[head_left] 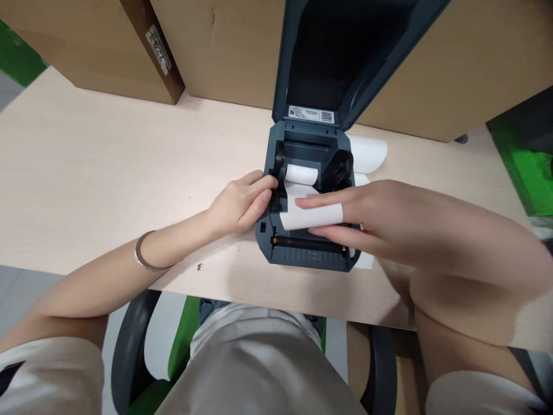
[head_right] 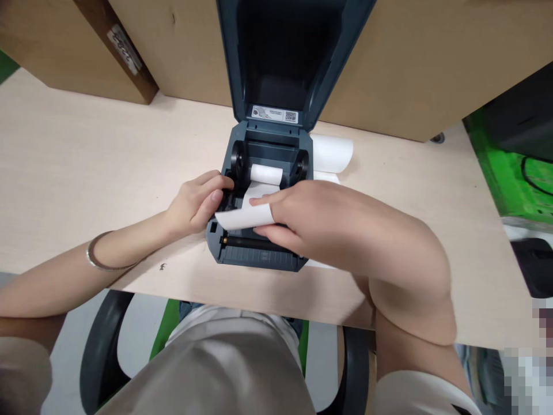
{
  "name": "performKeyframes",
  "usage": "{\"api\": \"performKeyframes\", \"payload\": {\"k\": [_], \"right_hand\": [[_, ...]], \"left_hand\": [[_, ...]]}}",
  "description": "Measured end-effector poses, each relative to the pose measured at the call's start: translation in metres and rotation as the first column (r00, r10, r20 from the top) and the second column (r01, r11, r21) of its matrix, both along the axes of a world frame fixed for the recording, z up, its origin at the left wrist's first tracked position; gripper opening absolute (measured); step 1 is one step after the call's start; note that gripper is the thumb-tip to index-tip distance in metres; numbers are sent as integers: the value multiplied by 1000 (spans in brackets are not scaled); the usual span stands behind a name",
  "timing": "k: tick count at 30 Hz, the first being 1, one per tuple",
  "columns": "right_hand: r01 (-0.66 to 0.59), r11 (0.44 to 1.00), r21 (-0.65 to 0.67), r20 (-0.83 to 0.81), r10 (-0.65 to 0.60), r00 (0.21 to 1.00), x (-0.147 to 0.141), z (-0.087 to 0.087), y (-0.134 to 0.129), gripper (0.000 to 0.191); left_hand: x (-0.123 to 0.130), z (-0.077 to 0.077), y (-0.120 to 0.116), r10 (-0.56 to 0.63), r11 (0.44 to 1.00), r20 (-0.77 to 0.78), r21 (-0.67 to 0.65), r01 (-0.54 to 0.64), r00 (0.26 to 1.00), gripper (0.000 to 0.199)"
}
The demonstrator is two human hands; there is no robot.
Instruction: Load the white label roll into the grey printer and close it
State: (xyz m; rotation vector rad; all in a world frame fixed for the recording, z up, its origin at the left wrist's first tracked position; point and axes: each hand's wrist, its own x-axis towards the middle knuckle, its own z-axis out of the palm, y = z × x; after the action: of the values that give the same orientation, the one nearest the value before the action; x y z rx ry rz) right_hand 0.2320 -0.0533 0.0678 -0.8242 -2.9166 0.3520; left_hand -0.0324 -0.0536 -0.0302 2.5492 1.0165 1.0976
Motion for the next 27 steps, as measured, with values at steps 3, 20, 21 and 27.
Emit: {"api": "performKeyframes", "payload": {"k": [3,20,21,27], "right_hand": [[5,997,71,-10,-5,1000,3,-6,-19,42],[-89,971,220,133,61,989,1,0,-64,42],[-92,972,216,144,62,988,1,0,-65,43],[-114,975,193,182,78,980,5,-4,-71,47]], "left_hand": [[0,0,0,9,1000,-13,-23,-9,1000,46],[-1,2,-4,79,995,-84,-47,-84,993,60],[-1,2,-4,77,996,-73,-47,-80,994,59],[-1,2,-5,81,996,-55,-44,-83,995,55]]}}
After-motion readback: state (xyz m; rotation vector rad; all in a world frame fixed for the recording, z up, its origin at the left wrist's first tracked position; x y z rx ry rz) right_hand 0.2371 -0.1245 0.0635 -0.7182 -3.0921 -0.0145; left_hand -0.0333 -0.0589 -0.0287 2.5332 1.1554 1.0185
